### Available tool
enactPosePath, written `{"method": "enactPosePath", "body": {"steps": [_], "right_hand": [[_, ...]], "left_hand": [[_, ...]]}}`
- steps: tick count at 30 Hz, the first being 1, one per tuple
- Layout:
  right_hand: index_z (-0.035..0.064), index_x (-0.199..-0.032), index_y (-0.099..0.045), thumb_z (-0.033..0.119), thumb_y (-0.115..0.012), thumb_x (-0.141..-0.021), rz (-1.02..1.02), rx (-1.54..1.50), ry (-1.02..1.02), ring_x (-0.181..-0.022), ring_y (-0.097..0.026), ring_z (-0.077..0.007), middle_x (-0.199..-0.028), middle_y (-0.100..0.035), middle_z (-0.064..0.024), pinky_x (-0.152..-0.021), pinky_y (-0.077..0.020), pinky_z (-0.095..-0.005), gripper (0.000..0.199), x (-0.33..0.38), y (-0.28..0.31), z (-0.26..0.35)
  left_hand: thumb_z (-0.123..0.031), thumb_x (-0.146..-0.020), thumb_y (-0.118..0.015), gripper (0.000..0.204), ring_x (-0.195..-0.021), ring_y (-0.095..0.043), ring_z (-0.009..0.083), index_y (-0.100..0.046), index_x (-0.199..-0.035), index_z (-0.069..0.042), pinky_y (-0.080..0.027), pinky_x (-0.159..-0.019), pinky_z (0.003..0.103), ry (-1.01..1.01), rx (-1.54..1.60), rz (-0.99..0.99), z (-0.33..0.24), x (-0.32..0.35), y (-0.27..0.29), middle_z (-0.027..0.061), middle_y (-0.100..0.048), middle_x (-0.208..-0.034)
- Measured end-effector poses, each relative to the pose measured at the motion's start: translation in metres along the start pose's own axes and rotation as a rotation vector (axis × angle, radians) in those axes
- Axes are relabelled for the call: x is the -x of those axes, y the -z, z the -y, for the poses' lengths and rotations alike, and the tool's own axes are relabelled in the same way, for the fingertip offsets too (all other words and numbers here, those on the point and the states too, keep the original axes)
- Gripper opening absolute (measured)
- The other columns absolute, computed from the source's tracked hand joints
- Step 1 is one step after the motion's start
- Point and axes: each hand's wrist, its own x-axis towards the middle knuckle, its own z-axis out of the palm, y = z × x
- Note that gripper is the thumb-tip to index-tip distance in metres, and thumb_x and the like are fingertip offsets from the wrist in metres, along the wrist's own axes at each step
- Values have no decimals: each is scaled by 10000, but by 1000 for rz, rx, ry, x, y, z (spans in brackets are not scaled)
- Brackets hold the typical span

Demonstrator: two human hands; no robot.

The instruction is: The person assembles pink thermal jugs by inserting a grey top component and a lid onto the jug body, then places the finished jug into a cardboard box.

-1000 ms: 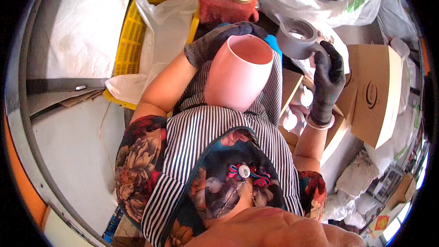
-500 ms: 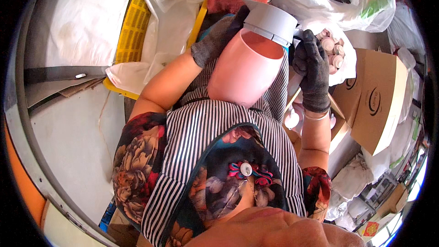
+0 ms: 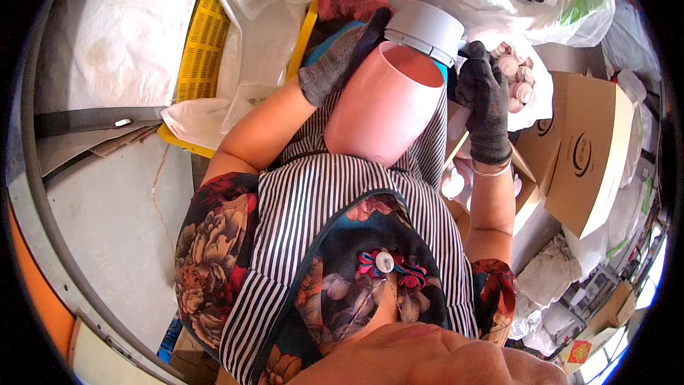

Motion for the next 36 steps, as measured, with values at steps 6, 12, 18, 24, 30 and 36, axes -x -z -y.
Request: {"method": "enactPosePath", "body": {"steps": [6,12,18,24,30,36], "right_hand": [[14,-1284,-616,67,-541,-1031,-112,27,7,-635,-515,-54,-958,-646,-25,-535,-416,-207,269,-9,-2,-21],[26,-1236,-626,146,-554,-981,-143,168,-17,-822,-553,-186,-1013,-642,-76,-708,-459,-300,291,2,-12,-44],[41,-1196,-637,90,-580,-960,-250,281,256,-705,-592,-205,-887,-635,-80,-616,-499,-328,248,6,-20,-54],[54,-1178,-663,253,-559,-1053,-202,99,17,-601,-408,-37,-746,-535,52,-524,-338,-220,257,7,-26,-59],[31,-1158,-670,260,-553,-1055,-239,180,12,-636,-443,-77,-790,-578,18,-577,-393,-242,277,12,-26,-52],[13,-1147,-672,254,-548,-1052,-267,186,-4,-708,-509,-123,-860,-621,-47,-645,-457,-285,287,19,-30,-43]], "left_hand": [[-304,-1130,-325,543,-1479,-374,259,-250,-1597,-39,-302,-1250,369,-29,303,-109,-16,-6,-2,165,-345,-1620],[-318,-1115,-365,509,-1436,-426,261,-329,-1585,-127,-347,-1228,386,-36,-2562,52,-8,-6,-23,153,-379,-1592],[-289,-1079,-491,471,-1381,-482,237,-473,-1518,-118,-353,-1200,371,68,-2326,-335,12,-11,-27,129,-479,-1531],[-384,-1001,-656,601,-1307,-511,167,-508,-1476,-45,-371,-1162,333,122,-1804,-610,13,-13,-37,92,-565,-1439],[-330,-987,-701,540,-1198,-592,136,-561,-1416,-34,-477,-1064,313,54,-1730,-560,10,-25,-20,60,-641,-1342],[-315,-955,-746,528,-1117,-632,131,-596,-1358,-10,-517,-1003,303,-2,-1694,-469,10,-22,-10,71,-683,-1266]]}}
